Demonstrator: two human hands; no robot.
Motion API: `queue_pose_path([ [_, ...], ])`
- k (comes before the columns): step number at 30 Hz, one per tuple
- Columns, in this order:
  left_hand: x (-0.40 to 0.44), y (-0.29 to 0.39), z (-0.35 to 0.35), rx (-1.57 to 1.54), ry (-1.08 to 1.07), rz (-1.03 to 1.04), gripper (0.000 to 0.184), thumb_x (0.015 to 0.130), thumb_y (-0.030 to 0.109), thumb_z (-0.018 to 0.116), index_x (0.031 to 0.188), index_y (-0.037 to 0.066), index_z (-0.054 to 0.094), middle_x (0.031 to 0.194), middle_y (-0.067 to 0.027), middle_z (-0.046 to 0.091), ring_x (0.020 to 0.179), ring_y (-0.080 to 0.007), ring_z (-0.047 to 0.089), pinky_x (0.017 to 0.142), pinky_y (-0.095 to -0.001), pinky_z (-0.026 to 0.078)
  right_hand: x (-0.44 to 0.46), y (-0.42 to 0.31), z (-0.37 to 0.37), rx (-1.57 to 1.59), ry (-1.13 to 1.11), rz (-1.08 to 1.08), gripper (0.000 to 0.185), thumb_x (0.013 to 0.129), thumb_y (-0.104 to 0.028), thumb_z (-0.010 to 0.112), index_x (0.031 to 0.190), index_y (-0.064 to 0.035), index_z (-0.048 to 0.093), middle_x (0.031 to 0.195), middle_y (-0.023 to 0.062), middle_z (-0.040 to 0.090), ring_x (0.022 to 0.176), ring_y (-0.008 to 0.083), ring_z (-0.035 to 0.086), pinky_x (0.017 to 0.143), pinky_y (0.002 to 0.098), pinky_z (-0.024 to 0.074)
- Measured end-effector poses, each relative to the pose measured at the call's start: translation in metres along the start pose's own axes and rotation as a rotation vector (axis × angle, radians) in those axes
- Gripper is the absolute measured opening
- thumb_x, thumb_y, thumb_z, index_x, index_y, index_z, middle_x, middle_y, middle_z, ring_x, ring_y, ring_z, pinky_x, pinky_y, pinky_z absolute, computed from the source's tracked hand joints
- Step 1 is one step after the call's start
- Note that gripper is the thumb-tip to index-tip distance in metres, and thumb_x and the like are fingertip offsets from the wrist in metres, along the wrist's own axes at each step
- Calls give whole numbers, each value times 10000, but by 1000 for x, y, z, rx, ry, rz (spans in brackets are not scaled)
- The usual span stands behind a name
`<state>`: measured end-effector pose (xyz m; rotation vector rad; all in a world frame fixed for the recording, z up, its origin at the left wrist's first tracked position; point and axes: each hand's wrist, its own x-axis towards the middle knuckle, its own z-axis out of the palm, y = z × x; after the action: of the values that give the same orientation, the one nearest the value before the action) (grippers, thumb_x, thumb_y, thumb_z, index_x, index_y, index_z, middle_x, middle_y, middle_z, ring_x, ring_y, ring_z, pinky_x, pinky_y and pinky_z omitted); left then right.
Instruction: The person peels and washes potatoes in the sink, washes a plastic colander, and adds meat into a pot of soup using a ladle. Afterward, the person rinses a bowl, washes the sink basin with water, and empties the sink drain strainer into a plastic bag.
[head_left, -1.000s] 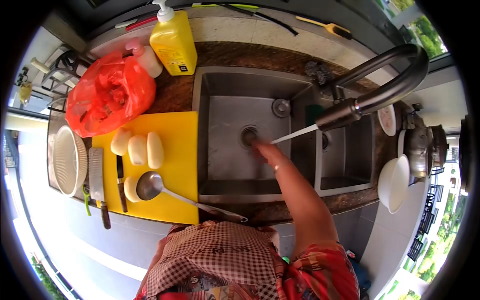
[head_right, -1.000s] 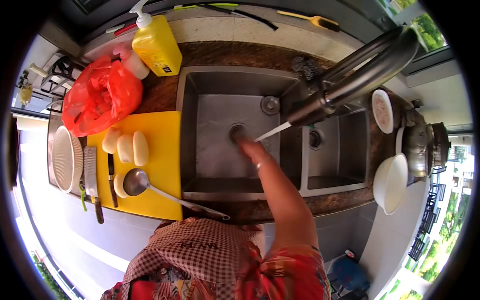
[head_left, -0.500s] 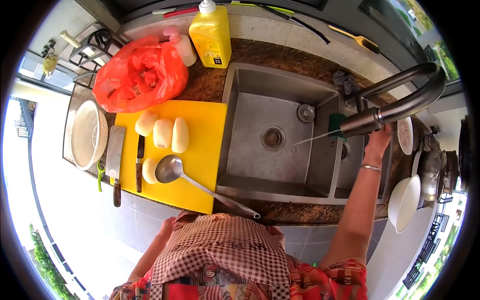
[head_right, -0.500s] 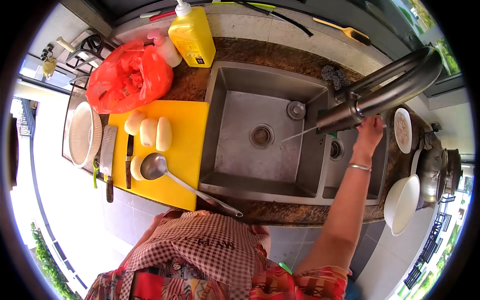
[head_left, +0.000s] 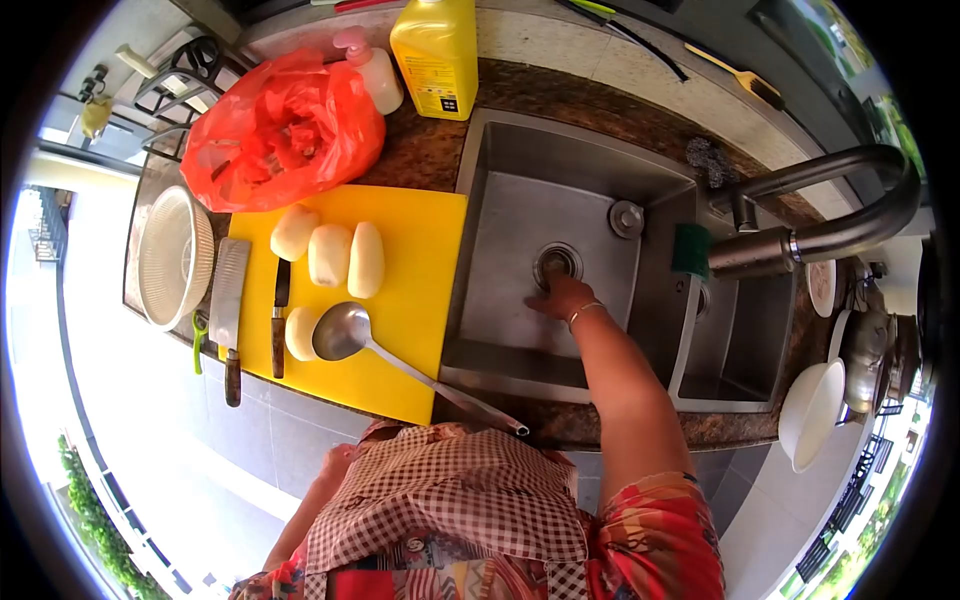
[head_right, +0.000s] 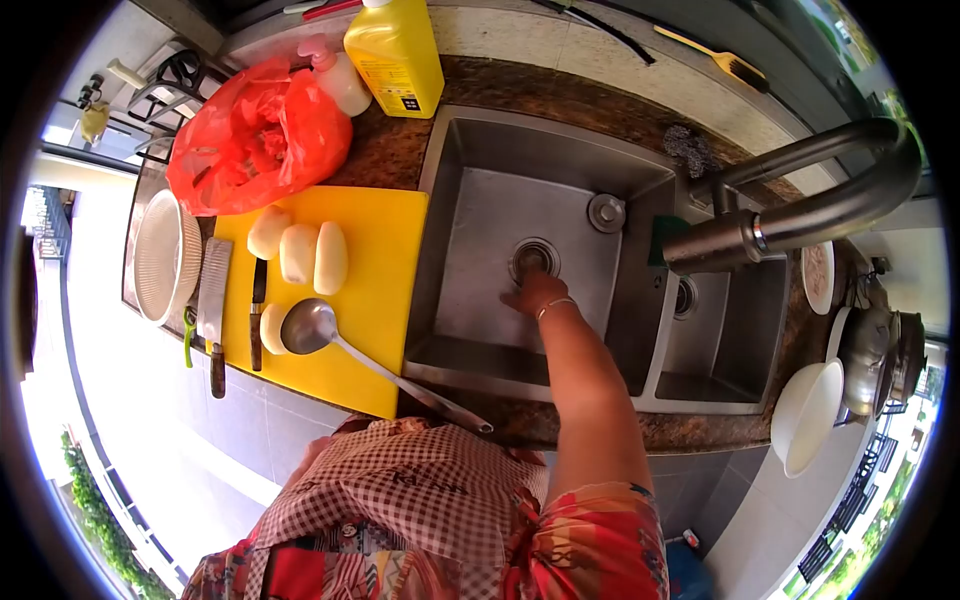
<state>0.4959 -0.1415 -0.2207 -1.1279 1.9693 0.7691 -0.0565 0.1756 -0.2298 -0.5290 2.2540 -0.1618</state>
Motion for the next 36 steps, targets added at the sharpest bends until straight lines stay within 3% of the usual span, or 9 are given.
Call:
queue_pose_path([
  [9, -25, 13, 9, -128, 10, -59, 323, 885, 354, 656, 1075, 114, 760, 984, -183, 744, 943, -296, 729, 829, -386, 565, 9, -15, -8, -84, -71, 21, 788, 738, -660, 705, 1169, -2, 660, 1190, 214, 680, 1102, 378, 655, 954, 441, 512],
  [14, -27, 11, 11, -175, -13, -46, 331, 884, 364, 667, 1076, 111, 760, 972, -177, 749, 936, -276, 732, 826, -378, 566, 9, -4, 12, -79, 92, -20, 735, 723, -612, 742, 1145, -14, 673, 1149, 203, 688, 1094, 369, 652, 934, 460, 518],
  [23, -22, 4, 5, -229, 23, 73, 297, 904, 321, 638, 1089, 121, 753, 1013, -171, 745, 965, -266, 726, 830, -373, 566, 17, 18, 29, -50, 481, -105, 233, 873, -195, 589, 1050, -98, 704, 1024, 178, 704, 963, 386, 668, 832, 483, 539],
  [27, -70, 52, -62, -13, -68, 152, 302, 915, 312, 621, 1130, 133, 732, 1044, -156, 739, 991, -294, 713, 850, -401, 562, -10, 7, 7, -112, 471, -136, 159, 873, -150, 591, 959, -79, 705, 977, 175, 702, 917, 379, 672, 784, 489, 541],
  [30, -116, 104, -136, 337, -114, 293, 307, 959, 356, 550, 1100, 152, 730, 1014, -160, 733, 968, -362, 691, 863, -481, 543, -52, -4, -19, -111, 631, -375, 116, 864, -126, 636, 937, -77, 714, 993, 145, 706, 909, 356, 676, 765, 462, 549],
  [31, -133, 123, -159, 280, -83, 321, 293, 956, 352, 564, 1078, 147, 735, 963, -146, 736, 928, -359, 695, 831, -480, 547, -69, -12, -29, -63, 679, -405, 111, 857, -123, 659, 942, -80, 715, 994, 133, 707, 903, 349, 677, 763, 450, 551],
  [32, -159, 156, -188, 162, -46, 368, 285, 958, 351, 588, 1062, 131, 735, 906, -138, 734, 857, -335, 704, 779, -452, 555, -88, -24, -39, -13, 730, -435, 110, 850, -120, 682, 948, -82, 716, 995, 120, 707, 897, 341, 678, 762, 439, 554],
  [34, -172, 188, -218, -171, -10, 710, 187, 958, 209, 666, 1078, 80, 726, 819, -103, 716, 703, -190, 671, 659, -329, 532, -123, -46, -57, 15, 830, -456, 129, 836, -115, 716, 964, -98, 721, 988, 91, 708, 883, 316, 680, 758, 412, 559],
  [36, -165, 219, -225, -429, -21, 900, 209, 981, 172, 644, 1129, 42, 711, 790, -27, 694, 694, -97, 613, 643, -277, 507, -155, -65, -69, -31, 934, -432, 164, 821, -112, 740, 984, -126, 727, 972, 58, 708, 868, 282, 682, 753, 381, 566],
])
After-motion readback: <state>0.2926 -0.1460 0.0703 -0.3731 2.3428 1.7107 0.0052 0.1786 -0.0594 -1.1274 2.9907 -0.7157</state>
